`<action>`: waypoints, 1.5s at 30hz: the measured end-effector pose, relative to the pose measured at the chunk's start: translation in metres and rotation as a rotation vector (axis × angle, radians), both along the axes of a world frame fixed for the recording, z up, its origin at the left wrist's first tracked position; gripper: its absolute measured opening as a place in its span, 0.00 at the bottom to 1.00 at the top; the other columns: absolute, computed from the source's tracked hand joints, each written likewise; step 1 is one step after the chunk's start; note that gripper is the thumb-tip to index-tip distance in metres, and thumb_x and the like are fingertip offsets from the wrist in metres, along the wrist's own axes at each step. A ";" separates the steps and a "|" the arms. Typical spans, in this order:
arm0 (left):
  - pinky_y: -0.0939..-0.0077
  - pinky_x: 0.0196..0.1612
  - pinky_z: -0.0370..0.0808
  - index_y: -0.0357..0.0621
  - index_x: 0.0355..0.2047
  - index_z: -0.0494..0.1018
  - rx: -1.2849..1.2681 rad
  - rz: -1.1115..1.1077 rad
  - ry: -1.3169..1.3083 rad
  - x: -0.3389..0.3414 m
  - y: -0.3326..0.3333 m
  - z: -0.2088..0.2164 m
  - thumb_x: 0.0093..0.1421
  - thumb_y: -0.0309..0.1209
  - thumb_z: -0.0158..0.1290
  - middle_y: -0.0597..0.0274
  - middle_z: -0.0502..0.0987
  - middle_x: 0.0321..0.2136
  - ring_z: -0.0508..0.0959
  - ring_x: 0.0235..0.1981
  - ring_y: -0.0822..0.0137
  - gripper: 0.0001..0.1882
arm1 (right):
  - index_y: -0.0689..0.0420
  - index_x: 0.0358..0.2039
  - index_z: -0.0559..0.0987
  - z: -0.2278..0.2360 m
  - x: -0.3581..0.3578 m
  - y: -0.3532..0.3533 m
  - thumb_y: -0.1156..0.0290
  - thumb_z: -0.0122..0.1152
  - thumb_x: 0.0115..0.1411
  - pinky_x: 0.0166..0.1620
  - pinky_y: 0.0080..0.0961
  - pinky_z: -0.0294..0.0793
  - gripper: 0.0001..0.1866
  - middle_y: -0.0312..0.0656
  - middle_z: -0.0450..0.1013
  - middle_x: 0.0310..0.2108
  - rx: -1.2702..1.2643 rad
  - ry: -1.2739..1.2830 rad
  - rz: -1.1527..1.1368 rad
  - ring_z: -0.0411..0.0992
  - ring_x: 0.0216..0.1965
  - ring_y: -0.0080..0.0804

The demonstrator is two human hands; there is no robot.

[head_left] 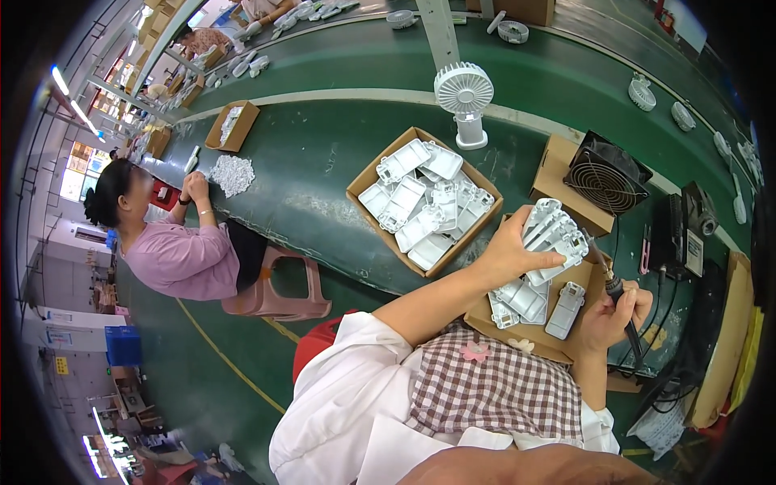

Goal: The person solders internal electrical components and wires of small plastic fans with a soldering iron at an assembly station.

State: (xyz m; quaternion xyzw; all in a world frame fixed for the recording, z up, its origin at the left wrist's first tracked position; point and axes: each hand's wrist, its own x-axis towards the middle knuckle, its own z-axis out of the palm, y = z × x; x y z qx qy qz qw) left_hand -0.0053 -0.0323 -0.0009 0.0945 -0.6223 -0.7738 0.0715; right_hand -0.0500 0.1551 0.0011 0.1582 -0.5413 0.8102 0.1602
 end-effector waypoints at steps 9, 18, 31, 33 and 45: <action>0.77 0.43 0.71 0.34 0.47 0.64 -0.009 0.121 0.041 0.000 0.003 0.000 0.54 0.34 0.59 0.61 0.75 0.38 0.73 0.38 0.73 0.25 | 0.57 0.25 0.61 0.002 0.002 -0.002 0.69 0.50 0.61 0.21 0.13 0.52 0.11 0.36 0.60 0.19 -0.003 0.026 0.067 0.54 0.17 0.17; 0.77 0.38 0.72 0.35 0.41 0.67 -0.192 0.292 0.097 0.005 0.009 0.007 0.51 0.29 0.58 0.58 0.76 0.31 0.75 0.32 0.73 0.19 | 0.56 0.23 0.61 0.009 0.008 -0.005 0.72 0.50 0.60 0.19 0.14 0.52 0.11 0.35 0.59 0.18 0.103 0.007 0.122 0.54 0.18 0.17; 0.76 0.45 0.70 0.35 0.48 0.63 -0.133 0.261 0.039 0.000 0.007 -0.001 0.54 0.24 0.54 0.58 0.73 0.40 0.73 0.39 0.70 0.21 | 0.57 0.24 0.64 -0.001 0.004 -0.003 0.77 0.52 0.60 0.15 0.14 0.57 0.09 0.34 0.62 0.15 0.216 -0.054 0.121 0.58 0.13 0.15; 0.77 0.44 0.70 0.35 0.48 0.62 -0.099 0.254 0.047 0.001 0.006 0.001 0.54 0.23 0.54 0.58 0.73 0.40 0.73 0.39 0.71 0.22 | 0.58 0.25 0.66 -0.002 0.004 -0.002 0.77 0.55 0.58 0.21 0.14 0.61 0.08 0.34 0.66 0.19 0.204 -0.069 0.149 0.61 0.18 0.15; 0.77 0.43 0.71 0.35 0.47 0.63 -0.130 0.232 0.021 0.001 0.007 0.004 0.53 0.23 0.53 0.58 0.73 0.39 0.73 0.37 0.72 0.21 | 0.59 0.23 0.65 0.004 0.004 -0.005 0.80 0.52 0.58 0.17 0.13 0.60 0.08 0.35 0.66 0.17 0.276 -0.070 0.138 0.60 0.14 0.14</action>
